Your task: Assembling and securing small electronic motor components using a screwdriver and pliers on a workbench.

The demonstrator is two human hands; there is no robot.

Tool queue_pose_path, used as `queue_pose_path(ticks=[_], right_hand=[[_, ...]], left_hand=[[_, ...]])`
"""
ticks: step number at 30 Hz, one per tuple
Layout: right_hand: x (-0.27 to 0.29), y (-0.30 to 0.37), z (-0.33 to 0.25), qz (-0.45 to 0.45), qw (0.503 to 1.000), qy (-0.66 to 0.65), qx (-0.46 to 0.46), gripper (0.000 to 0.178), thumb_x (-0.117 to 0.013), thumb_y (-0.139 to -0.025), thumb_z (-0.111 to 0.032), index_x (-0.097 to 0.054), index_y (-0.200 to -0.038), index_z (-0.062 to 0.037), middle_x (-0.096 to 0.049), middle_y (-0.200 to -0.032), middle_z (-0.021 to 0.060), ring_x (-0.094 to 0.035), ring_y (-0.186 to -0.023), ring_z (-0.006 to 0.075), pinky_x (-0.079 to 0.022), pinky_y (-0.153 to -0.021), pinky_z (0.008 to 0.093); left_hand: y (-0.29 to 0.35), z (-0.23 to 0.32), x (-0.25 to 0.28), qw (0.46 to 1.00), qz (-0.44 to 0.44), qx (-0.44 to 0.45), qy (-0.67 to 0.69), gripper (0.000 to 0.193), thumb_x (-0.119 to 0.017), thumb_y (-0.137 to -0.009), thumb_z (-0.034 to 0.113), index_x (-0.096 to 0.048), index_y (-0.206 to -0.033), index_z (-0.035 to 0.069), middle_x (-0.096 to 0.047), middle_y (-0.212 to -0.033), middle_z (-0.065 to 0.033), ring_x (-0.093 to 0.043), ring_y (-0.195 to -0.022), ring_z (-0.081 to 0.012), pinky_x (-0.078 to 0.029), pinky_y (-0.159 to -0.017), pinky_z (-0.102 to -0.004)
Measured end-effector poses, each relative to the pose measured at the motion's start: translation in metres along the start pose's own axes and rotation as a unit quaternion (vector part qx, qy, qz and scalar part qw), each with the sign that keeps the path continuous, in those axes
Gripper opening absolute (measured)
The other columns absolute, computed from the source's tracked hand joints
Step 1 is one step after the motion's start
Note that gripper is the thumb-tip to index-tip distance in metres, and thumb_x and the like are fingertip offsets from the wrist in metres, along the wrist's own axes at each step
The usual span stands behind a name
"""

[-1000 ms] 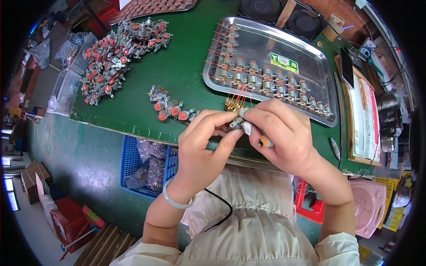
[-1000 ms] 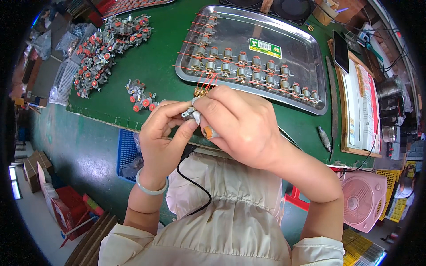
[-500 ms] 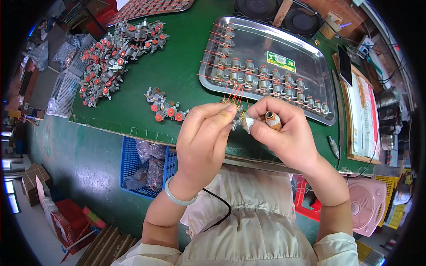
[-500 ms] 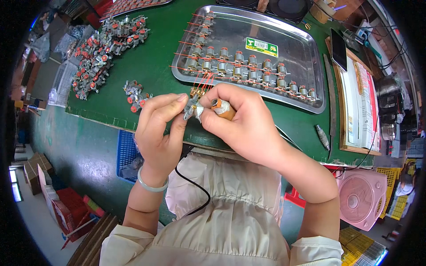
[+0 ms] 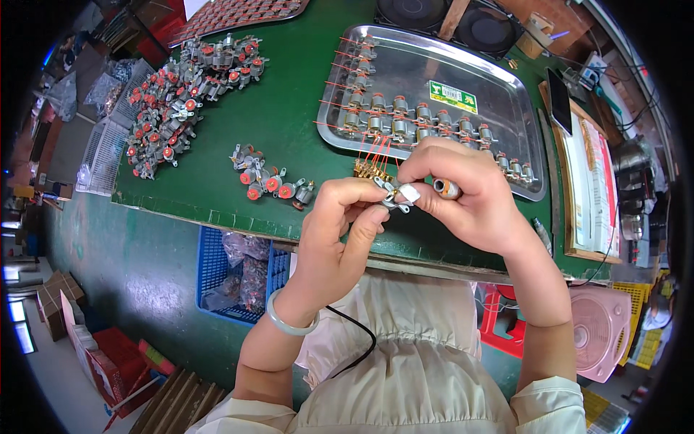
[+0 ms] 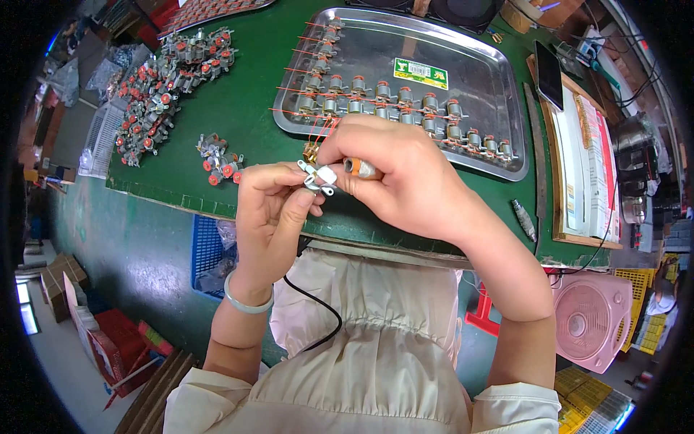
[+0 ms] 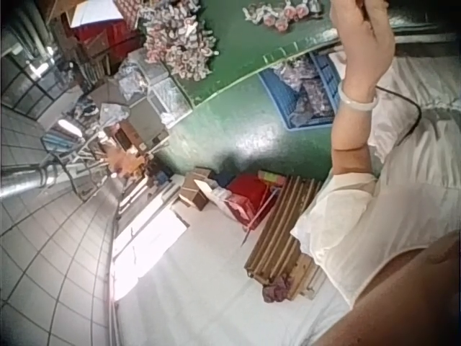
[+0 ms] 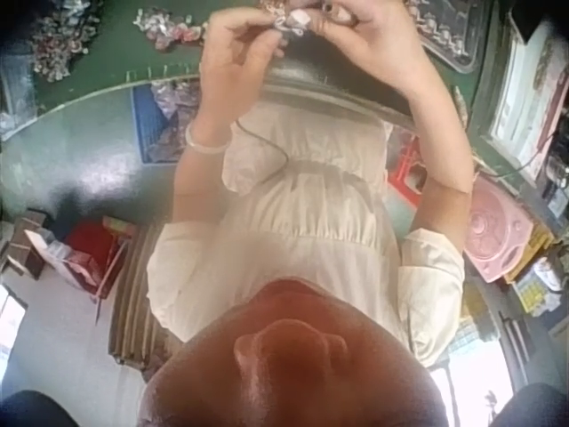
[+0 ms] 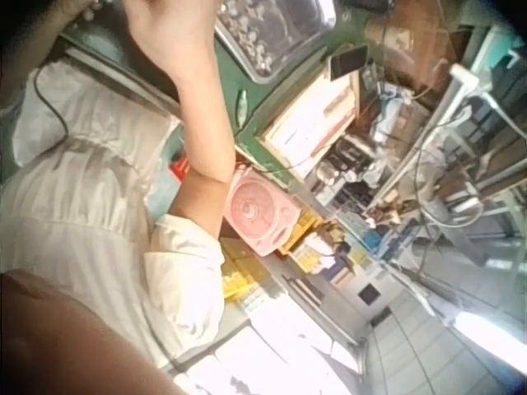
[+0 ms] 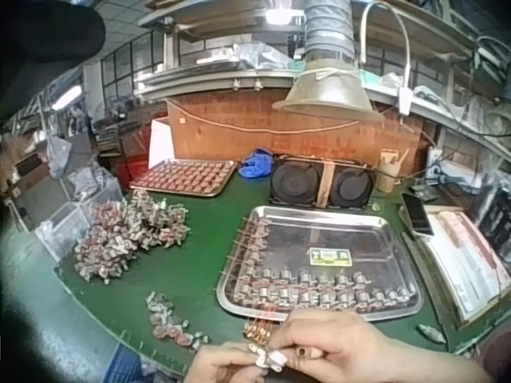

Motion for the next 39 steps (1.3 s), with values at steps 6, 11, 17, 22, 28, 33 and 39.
queue_pose_path(ticks=[6, 11, 17, 22, 28, 33, 39], right_hand=[[0.001, 0.007, -0.001, 0.048, 0.995, 0.032, 0.080, 0.018, -0.061, -0.070, 0.000, -0.057, -0.087, -0.0029, -0.056, -0.075, 0.0076, -0.054, -0.066, 0.0212, -0.043, -0.056, 0.0301], [0.003, 0.023, 0.016, 0.028, 0.980, 0.196, 0.018, 0.039, -0.063, -0.064, -0.003, -0.052, -0.101, -0.0048, -0.056, -0.081, 0.0075, -0.056, -0.072, 0.0229, -0.042, -0.064, 0.0325], [-0.021, 0.033, 0.017, -0.028, 0.940, 0.333, 0.070, 0.050, -0.065, -0.057, -0.007, -0.048, -0.104, -0.0053, -0.055, -0.080, 0.0059, -0.055, -0.070, 0.0226, -0.038, -0.073, 0.0350], [0.004, 0.035, 0.016, 0.048, 0.977, 0.210, -0.007, 0.048, -0.062, -0.063, -0.004, -0.046, -0.108, -0.0038, -0.058, -0.084, 0.0065, -0.053, -0.066, 0.0177, -0.040, -0.069, 0.0311], [0.012, 0.042, 0.037, 0.121, 0.940, -0.176, -0.267, 0.042, -0.057, -0.073, -0.004, -0.043, -0.112, -0.0007, -0.060, -0.089, 0.0026, -0.047, -0.064, 0.0012, -0.039, -0.055, 0.0175], [0.005, 0.047, 0.044, 0.097, 0.904, -0.275, -0.312, 0.041, -0.058, -0.074, -0.010, -0.045, -0.112, -0.0025, -0.060, -0.089, 0.0031, -0.045, -0.055, 0.0011, -0.033, -0.040, 0.0155], [-0.003, 0.047, 0.044, 0.121, 0.873, -0.364, -0.301, 0.039, -0.059, -0.076, -0.011, -0.046, -0.112, -0.0004, -0.060, -0.090, 0.0062, -0.045, -0.054, 0.0022, -0.031, -0.037, 0.0152]], left_hand=[[0.003, -0.001, 0.004, 0.996, 0.024, -0.030, -0.075, 0.023, -0.052, -0.083, -0.001, -0.043, -0.104, 0.000, -0.049, -0.098, -0.0092, -0.053, -0.083, -0.0133, -0.045, -0.072, -0.0247], [-0.003, -0.002, 0.023, 0.992, 0.114, 0.041, 0.026, 0.036, -0.048, -0.085, -0.001, -0.033, -0.118, 0.001, -0.054, -0.096, -0.0136, -0.055, -0.077, -0.0148, -0.048, -0.067, -0.0246], [-0.005, -0.013, 0.019, 0.975, 0.108, 0.135, 0.139, 0.023, -0.052, -0.084, 0.002, -0.046, -0.106, -0.002, -0.056, -0.096, -0.0151, -0.061, -0.084, -0.0219, -0.052, -0.069, -0.0276], [-0.004, -0.017, 0.013, 0.981, 0.087, 0.138, 0.106, 0.017, -0.051, -0.084, 0.001, -0.050, -0.100, -0.005, -0.058, -0.094, -0.0144, -0.062, -0.084, -0.0241, -0.054, -0.066, -0.0272], [-0.007, -0.010, -0.005, 0.986, 0.055, 0.127, 0.095, 0.015, -0.054, -0.082, 0.000, -0.051, -0.096, -0.006, -0.059, -0.089, -0.0129, -0.063, -0.076, -0.0230, -0.054, -0.064, -0.0269], [-0.010, -0.012, -0.011, 0.983, 0.039, 0.149, 0.102, 0.016, -0.055, -0.081, 0.000, -0.050, -0.095, -0.005, -0.058, -0.088, -0.0132, -0.063, -0.072, -0.0220, -0.054, -0.061, -0.0261], [-0.015, -0.014, -0.016, 0.971, 0.050, 0.178, 0.150, 0.016, -0.055, -0.082, 0.003, -0.050, -0.095, -0.004, -0.058, -0.088, -0.0144, -0.063, -0.071, -0.0225, -0.056, -0.060, -0.0273]])
Point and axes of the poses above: each hand's wrist, its own y-axis away from the middle knuckle, its own x-axis out of the back of the hand, z = x × y, the point moved 8 cm from there along -y, towards the middle knuckle
